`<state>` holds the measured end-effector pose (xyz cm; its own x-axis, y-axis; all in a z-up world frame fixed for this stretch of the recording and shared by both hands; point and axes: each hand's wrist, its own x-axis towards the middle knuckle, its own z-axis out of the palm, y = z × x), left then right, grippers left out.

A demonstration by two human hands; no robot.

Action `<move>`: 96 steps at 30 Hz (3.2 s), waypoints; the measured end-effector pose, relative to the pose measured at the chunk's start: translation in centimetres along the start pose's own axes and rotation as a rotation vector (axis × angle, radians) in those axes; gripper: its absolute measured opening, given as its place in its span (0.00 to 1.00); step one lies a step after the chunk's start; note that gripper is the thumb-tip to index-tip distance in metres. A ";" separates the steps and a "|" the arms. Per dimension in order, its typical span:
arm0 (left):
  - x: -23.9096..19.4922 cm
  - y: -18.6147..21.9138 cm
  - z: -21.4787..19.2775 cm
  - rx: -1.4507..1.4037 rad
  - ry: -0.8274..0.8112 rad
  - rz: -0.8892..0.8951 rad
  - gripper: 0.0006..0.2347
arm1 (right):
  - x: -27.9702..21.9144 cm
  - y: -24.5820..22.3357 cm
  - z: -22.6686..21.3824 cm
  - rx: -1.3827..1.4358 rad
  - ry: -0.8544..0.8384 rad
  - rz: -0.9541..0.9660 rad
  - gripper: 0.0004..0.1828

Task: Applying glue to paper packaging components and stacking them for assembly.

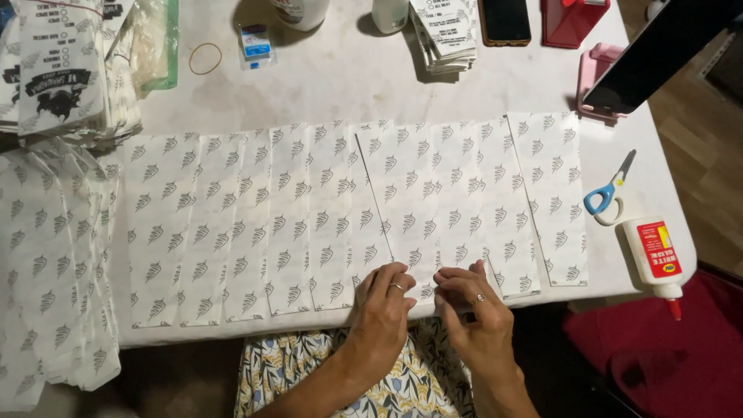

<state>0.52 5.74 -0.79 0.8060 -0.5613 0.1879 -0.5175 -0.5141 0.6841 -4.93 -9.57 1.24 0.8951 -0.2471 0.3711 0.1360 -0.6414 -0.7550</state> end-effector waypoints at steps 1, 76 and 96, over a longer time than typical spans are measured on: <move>0.0 0.1 -0.2 0.001 0.003 -0.003 0.12 | 0.1 -0.2 0.3 0.002 -0.003 -0.002 0.07; -3.1 -3.3 -3.2 -0.054 0.100 -0.191 0.12 | 0.0 -2.0 4.6 0.063 -0.133 -0.112 0.08; -6.5 -8.2 -5.1 0.125 0.356 0.203 0.11 | -0.5 -1.4 6.6 0.061 -0.284 -0.295 0.27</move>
<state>0.99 16.97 -4.05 0.7216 -0.4113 0.5568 -0.6891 -0.5034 0.5212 -2.77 -3.76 -1.50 0.8943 0.1570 0.4189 0.4217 -0.6086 -0.6721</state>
